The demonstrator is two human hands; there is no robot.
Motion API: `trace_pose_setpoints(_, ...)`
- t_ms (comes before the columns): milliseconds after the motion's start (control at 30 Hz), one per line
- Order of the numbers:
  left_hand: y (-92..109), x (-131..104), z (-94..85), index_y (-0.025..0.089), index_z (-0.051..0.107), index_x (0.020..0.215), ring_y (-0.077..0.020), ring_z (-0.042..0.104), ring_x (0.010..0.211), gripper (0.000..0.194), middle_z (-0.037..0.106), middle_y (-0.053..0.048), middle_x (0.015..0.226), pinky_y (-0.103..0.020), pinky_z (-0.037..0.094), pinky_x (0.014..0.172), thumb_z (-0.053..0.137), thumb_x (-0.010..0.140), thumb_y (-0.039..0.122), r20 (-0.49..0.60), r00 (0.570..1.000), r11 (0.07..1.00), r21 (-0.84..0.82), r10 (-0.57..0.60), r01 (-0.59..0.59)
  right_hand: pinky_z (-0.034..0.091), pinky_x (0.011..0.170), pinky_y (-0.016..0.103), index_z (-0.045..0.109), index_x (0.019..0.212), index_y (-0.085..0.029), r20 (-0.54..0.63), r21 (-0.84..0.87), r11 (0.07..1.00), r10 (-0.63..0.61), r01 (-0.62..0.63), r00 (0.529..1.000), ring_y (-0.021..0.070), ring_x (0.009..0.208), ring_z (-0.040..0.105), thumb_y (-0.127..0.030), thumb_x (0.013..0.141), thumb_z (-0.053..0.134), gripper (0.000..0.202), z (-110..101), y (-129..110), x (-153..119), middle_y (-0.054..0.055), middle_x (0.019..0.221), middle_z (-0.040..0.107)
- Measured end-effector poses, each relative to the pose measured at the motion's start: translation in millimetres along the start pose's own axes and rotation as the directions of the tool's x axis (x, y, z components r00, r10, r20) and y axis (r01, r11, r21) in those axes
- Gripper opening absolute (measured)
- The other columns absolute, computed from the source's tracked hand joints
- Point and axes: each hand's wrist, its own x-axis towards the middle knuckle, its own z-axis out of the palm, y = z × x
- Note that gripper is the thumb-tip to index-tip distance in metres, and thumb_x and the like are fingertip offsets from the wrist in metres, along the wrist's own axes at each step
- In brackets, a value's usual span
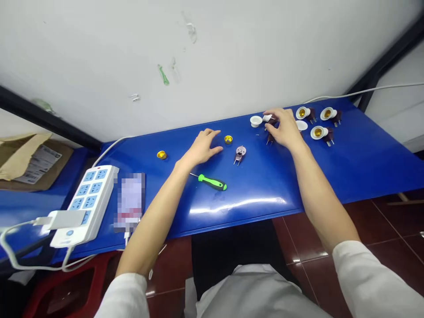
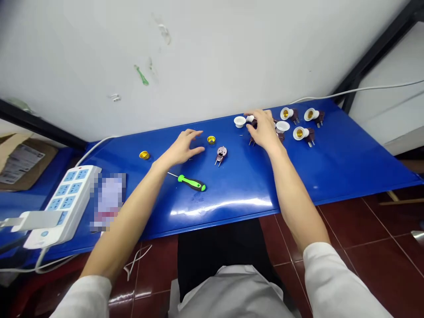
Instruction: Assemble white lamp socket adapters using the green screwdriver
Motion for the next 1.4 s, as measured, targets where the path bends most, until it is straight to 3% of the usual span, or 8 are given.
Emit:
trace_pose_setpoints(267,17.3,43.0,21.4,0.015,0.074,0.132,-0.0334,0.061,0.129,0.036,0.068,-0.016,0.136,-0.05,0.05,0.117,0.071,0.099,0.028,0.049,0.997,0.994,0.089,0.065,-0.069,0.046,0.121,0.057,0.071,0.133,-0.024,-0.013,0.006,0.998,-0.062,0.063,0.998,0.0333,0.13,0.056,-0.03,0.092,0.058,0.044,8.8,-2.6,-1.8,0.013,0.138,0.068)
trace_pose_setpoints(367,12.0,33.5,10.8,0.016,0.076,0.126,-0.0304,0.061,0.123,0.031,0.071,-0.014,0.13,-0.047,0.05,0.114,0.07,0.099,0.03,0.017,0.997,0.994,0.087,0.071,-0.072,0.049,0.12,0.055,0.07,0.133,-0.023,-0.058,0.016,0.997,-0.07,0.071,0.996,0.0313,0.13,0.057,-0.029,0.091,0.057,0.044,4.5,5.4,1.7,0.013,0.14,0.067)
trace_pose_setpoints(533,-9.8,-9.7,-14.0,0.021,0.076,0.128,-0.026,0.064,0.117,0.034,0.073,-0.009,0.126,-0.042,0.052,0.109,0.071,0.096,0.029,-0.082,0.996,1.0,0.017,-0.022,0.023,0.05,0.119,0.053,0.067,0.137,-0.022,-0.128,-0.004,0.998,-0.055,0.055,0.99,0.0298,0.133,0.056,-0.025,0.094,0.05,0.046,-1.1,15.2,7.0,0.013,0.141,0.066)
trace_pose_setpoints(700,-25.7,-35.4,-14.4,0.02,0.075,0.131,-0.0257,0.066,0.113,0.037,0.075,-0.01,0.126,-0.04,0.055,0.105,0.067,0.096,0.031,-0.209,0.974,0.997,-0.03,-0.081,0.076,0.042,0.127,0.058,0.066,0.141,-0.017,0.029,-0.123,0.987,-0.104,0.107,0.994,0.0331,0.138,0.053,-0.025,0.093,0.057,0.05,28.8,-5.9,8.6,0.014,0.147,0.065)
trace_pose_setpoints(867,-32.1,-36.4,-7.4,0.019,0.076,0.128,-0.0279,0.065,0.117,0.037,0.075,-0.011,0.126,-0.045,0.053,0.111,0.064,0.098,0.036,-0.205,0.979,1.0,0.004,-0.017,0.018,0.043,0.128,0.056,0.056,0.154,-0.012,0.164,-0.271,0.958,-0.05,0.094,0.985,0.0319,0.148,0.049,-0.028,0.099,0.062,0.058,56.5,-16.7,27.2,0.02,0.16,0.052)
trace_pose_setpoints(1000,-37.1,-36.1,-5.3,0.02,0.077,0.126,-0.0299,0.064,0.119,0.036,0.073,-0.012,0.127,-0.049,0.052,0.113,0.064,0.096,0.035,-0.178,0.984,0.999,0.041,-0.012,0.019,0.049,0.123,0.054,0.058,0.15,-0.017,0.217,-0.333,0.939,-0.014,0.088,0.976,0.0266,0.141,0.056,-0.043,0.103,0.066,0.055,55.4,-16.9,41.7,0.014,0.152,0.056)
trace_pose_setpoints(1233,-32.7,-36.6,-5.4,0.023,0.076,0.131,-0.0334,0.062,0.124,0.038,0.072,-0.013,0.13,-0.052,0.05,0.111,0.066,0.097,0.034,-0.097,0.994,0.99,0.125,-0.058,0.07,0.046,0.126,0.058,0.058,0.153,-0.018,0.293,-0.281,0.945,-0.083,0.169,0.952,0.0283,0.147,0.052,-0.04,0.102,0.067,0.056,50.9,-16.4,49.7,0.014,0.156,0.055)
trace_pose_setpoints(1400,-22.5,-38.3,-8.8,0.023,0.074,0.136,-0.0361,0.058,0.13,0.041,0.07,-0.014,0.135,-0.053,0.047,0.111,0.068,0.098,0.035,-0.056,0.992,0.98,0.164,-0.109,0.117,0.051,0.12,0.053,0.061,0.147,-0.016,0.322,-0.19,0.965,-0.113,0.181,0.94,0.0242,0.134,0.061,-0.043,0.103,0.066,0.052,57.0,-15.7,48.0,0.013,0.141,0.064)
